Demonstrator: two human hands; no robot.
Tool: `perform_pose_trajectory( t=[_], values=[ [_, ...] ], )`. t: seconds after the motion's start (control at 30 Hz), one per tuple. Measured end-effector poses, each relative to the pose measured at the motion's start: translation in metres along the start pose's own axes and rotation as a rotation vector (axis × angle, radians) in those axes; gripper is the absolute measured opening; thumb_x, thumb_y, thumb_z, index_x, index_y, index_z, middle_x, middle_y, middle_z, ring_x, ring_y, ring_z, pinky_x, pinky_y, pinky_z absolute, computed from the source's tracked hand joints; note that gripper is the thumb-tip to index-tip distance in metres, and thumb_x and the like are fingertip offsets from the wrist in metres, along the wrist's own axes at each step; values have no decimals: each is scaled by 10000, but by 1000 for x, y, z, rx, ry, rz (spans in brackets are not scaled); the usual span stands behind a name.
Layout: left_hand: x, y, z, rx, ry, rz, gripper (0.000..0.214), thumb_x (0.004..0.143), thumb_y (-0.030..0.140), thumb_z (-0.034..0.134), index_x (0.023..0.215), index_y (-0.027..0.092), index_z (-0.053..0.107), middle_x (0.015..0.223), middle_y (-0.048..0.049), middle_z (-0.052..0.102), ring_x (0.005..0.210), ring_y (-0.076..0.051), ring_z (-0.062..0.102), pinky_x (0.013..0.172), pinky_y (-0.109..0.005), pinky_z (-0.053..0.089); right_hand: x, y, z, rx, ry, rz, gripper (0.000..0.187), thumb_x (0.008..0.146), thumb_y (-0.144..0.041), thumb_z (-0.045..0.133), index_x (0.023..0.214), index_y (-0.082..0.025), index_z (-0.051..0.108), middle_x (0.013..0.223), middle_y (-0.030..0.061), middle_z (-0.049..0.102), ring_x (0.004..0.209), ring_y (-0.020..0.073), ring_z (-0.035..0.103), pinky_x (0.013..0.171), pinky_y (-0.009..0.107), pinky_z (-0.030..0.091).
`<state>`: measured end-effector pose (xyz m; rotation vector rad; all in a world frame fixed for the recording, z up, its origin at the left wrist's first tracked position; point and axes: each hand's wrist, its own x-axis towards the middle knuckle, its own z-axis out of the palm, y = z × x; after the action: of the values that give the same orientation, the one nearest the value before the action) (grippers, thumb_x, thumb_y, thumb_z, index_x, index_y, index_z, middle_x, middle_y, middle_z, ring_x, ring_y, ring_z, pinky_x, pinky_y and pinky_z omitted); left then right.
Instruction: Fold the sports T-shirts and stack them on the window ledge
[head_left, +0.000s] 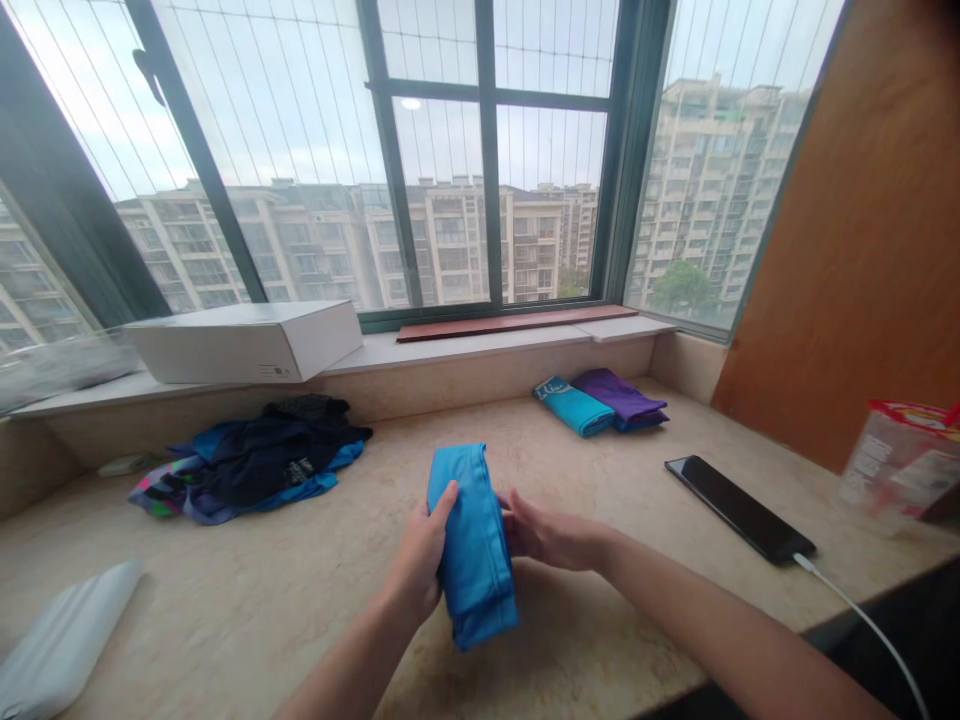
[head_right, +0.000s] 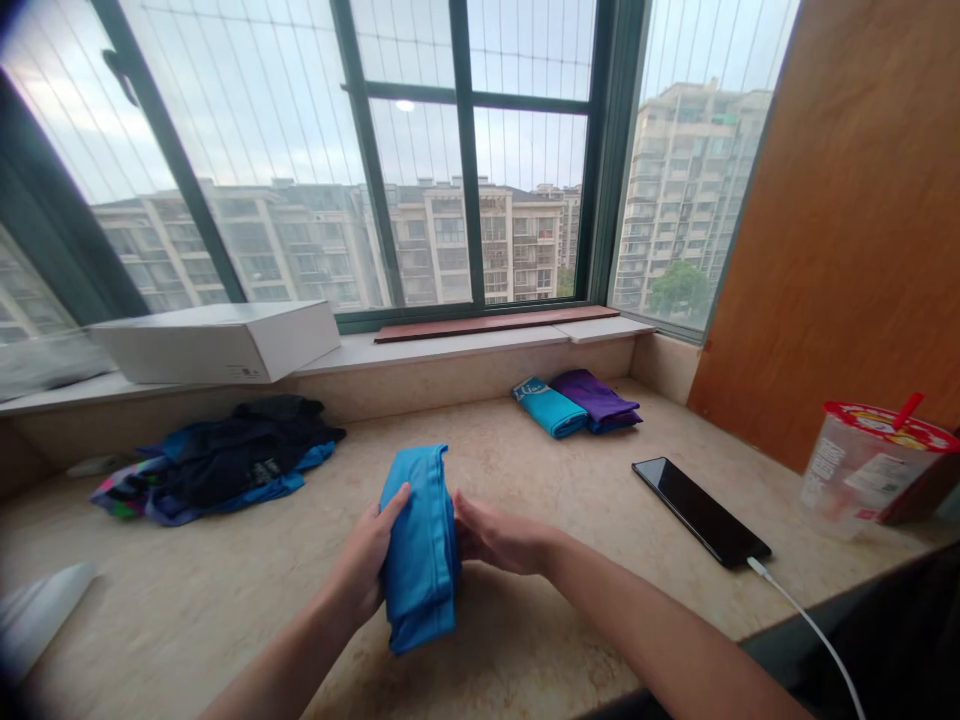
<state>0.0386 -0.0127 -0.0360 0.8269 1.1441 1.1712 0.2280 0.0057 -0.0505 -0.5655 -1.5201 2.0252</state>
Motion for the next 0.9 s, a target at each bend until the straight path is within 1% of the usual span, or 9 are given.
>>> perform_pose_trajectory(
  t=[0.07,0.23,0.37,0.47,0.6,0.67,0.73,0.8,0.9],
  values=[
    [-1,-5,1,-9,-24,18,384,931,451,643,1185,163,622,1044,-129,777,931,-270,762,817,-398,631,0,2,8,30,24,-25,678,880,-755,547,1322,-243,592,1190,97,718,1158,266,663,1047,438,477],
    [-2,-11,2,83,-244,154,603,854,515,732,1335,189,569,1240,-134,724,1160,-331,682,982,-470,569,4,4,8,46,289,-75,575,797,-466,807,1289,-265,586,1168,67,729,1060,256,703,997,441,529],
    [6,-12,-5,156,-272,197,632,836,663,679,1232,171,660,1268,-140,705,1184,-334,658,1041,-486,526,-3,-7,-13,-9,438,-34,378,801,-375,772,1120,-194,678,1001,68,761,909,240,725,903,406,561],
    [14,-12,-14,186,-193,209,633,837,710,637,1124,151,711,1261,-155,690,1056,-300,700,977,-460,560,-9,-33,-45,-36,588,18,265,830,-339,716,1020,-155,705,903,76,758,793,222,717,764,356,582],
    [20,-12,-21,196,-135,224,627,837,726,615,961,122,731,1040,-136,711,750,-200,672,672,-345,588,-7,-88,-108,-208,716,-88,268,874,-336,666,1067,-153,699,899,88,755,770,219,713,686,327,593],
    [21,-12,-22,191,-144,220,641,822,743,614,906,118,729,957,-112,696,646,-159,618,547,-295,532,-4,-116,-143,-443,764,-82,326,921,-384,625,1145,-154,679,959,104,759,791,222,718,690,332,600],
    [21,-13,-21,184,-154,213,666,793,772,618,861,117,722,905,-94,679,594,-140,588,488,-271,489,-4,-135,-175,-796,838,36,355,943,-421,630,1196,-174,665,1032,98,754,849,219,723,732,329,608],
    [21,-14,-20,182,-159,210,689,761,799,621,827,120,713,868,-80,663,565,-132,575,457,-260,466,-4,-142,-201,-963,898,123,353,958,-417,639,1210,-172,656,1119,95,721,930,231,708,791,360,605],
    [20,-15,-19,176,-161,204,691,757,812,606,804,128,695,841,-64,646,544,-124,563,433,-250,454,0,-129,-225,-1127,980,180,343,981,-385,628,1253,-177,622,1256,93,642,1052,235,661,889,424,578]
  ],
)
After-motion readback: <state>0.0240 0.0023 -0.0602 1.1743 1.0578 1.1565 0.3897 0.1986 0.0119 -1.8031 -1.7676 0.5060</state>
